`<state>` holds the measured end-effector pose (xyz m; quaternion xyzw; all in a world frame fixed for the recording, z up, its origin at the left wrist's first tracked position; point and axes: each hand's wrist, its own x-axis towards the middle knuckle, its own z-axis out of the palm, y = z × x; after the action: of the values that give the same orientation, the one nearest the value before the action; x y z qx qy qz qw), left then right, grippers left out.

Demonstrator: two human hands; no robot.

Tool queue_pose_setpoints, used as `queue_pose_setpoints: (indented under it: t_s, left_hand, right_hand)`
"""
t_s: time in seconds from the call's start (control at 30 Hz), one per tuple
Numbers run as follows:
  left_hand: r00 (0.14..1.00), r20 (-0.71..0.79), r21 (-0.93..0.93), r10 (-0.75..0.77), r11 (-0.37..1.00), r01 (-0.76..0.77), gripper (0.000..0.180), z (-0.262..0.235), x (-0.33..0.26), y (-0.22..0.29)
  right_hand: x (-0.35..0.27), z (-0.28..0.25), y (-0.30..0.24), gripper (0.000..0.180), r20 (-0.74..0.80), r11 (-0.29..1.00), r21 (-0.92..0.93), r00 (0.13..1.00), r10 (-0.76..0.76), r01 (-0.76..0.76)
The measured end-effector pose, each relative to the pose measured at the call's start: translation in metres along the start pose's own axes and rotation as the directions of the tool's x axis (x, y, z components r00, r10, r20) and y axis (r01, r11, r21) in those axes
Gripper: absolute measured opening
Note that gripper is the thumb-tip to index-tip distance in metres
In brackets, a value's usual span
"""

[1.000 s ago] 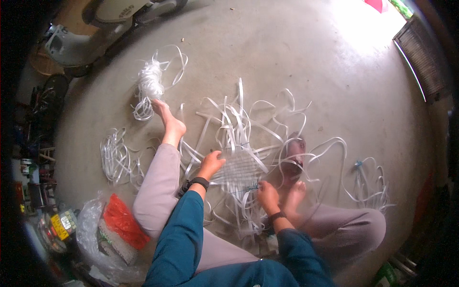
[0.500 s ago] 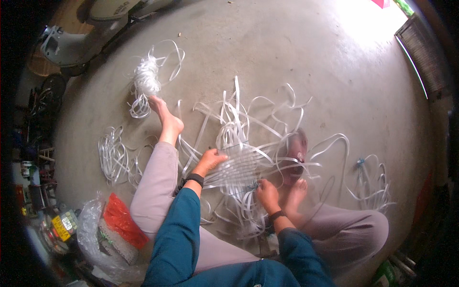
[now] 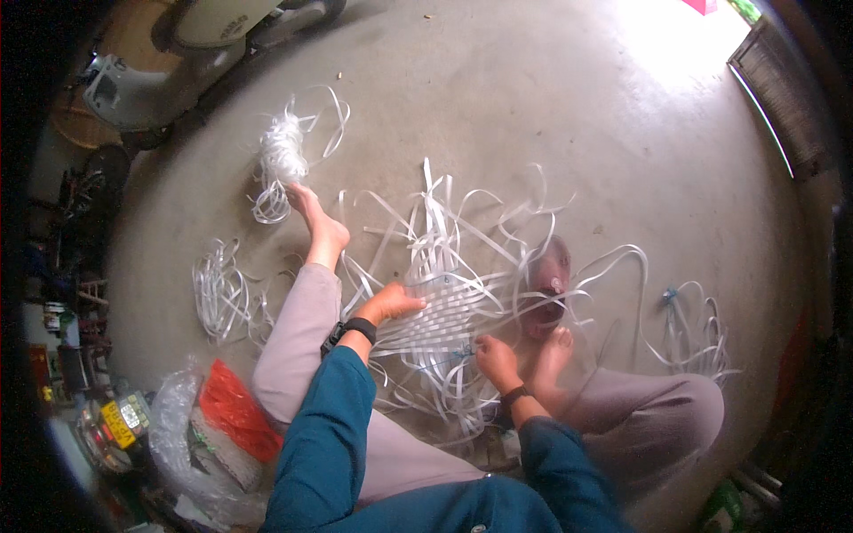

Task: Weaving a base using white plastic packing strips.

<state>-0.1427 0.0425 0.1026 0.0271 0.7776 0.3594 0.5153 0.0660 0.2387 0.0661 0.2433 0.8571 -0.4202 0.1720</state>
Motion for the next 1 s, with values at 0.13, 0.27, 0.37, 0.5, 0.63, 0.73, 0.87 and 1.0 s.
queue_pose_setpoints:
  t_s: [0.13, 0.27, 0.37, 0.5, 0.63, 0.73, 0.87, 1.0]
  left_hand:
    - [0.975, -0.099, 0.119, 0.199, 0.975, -0.187, 0.045, 0.004, -0.005, -0.014]
    - [0.968, -0.181, 0.196, 0.174, 0.971, -0.138, 0.039, 0.002, -0.009, -0.030]
    - [0.965, -0.178, 0.215, 0.190, 0.965, -0.150, 0.036, 0.024, -0.025, 0.016]
    - [0.938, -0.261, 0.214, 0.228, 0.961, -0.174, 0.032, 0.014, -0.041, -0.002]
    - [0.973, -0.187, 0.234, 0.139, 0.968, -0.093, 0.041, 0.020, -0.047, 0.017]
    - [0.957, -0.154, 0.176, 0.245, 0.960, -0.217, 0.031, 0.031, -0.051, 0.018]
    - [0.950, -0.140, 0.042, 0.279, 0.960, -0.276, 0.028, 0.036, -0.057, 0.013]
    - [0.984, -0.069, 0.010, 0.162, 0.987, -0.161, 0.031, 0.035, -0.067, 0.015]
  right_hand:
    - [-0.007, -0.003, -0.006, 0.024, 0.010, 1.000, 0.017, 1.000, -0.019, 0.019]
    - [-0.014, -0.001, -0.012, 0.024, 0.030, 0.998, 0.033, 0.998, -0.055, 0.054]
    - [-0.018, -0.016, 0.001, 0.024, -0.009, 0.997, 0.046, 0.998, -0.057, 0.057]
    - [-0.028, -0.026, -0.016, 0.025, -0.007, 0.992, 0.045, 0.993, -0.119, 0.119]
    - [-0.030, -0.039, -0.013, 0.024, -0.082, 0.990, 0.067, 0.990, -0.115, 0.121]
    - [-0.037, -0.035, -0.006, 0.024, -0.059, 0.994, 0.036, 0.993, -0.102, 0.104]
    - [-0.040, -0.029, -0.009, 0.024, -0.049, 0.992, -0.035, 0.992, -0.120, 0.118]
    - [-0.035, -0.024, -0.001, 0.024, -0.076, 0.990, -0.016, 0.987, -0.141, 0.140]
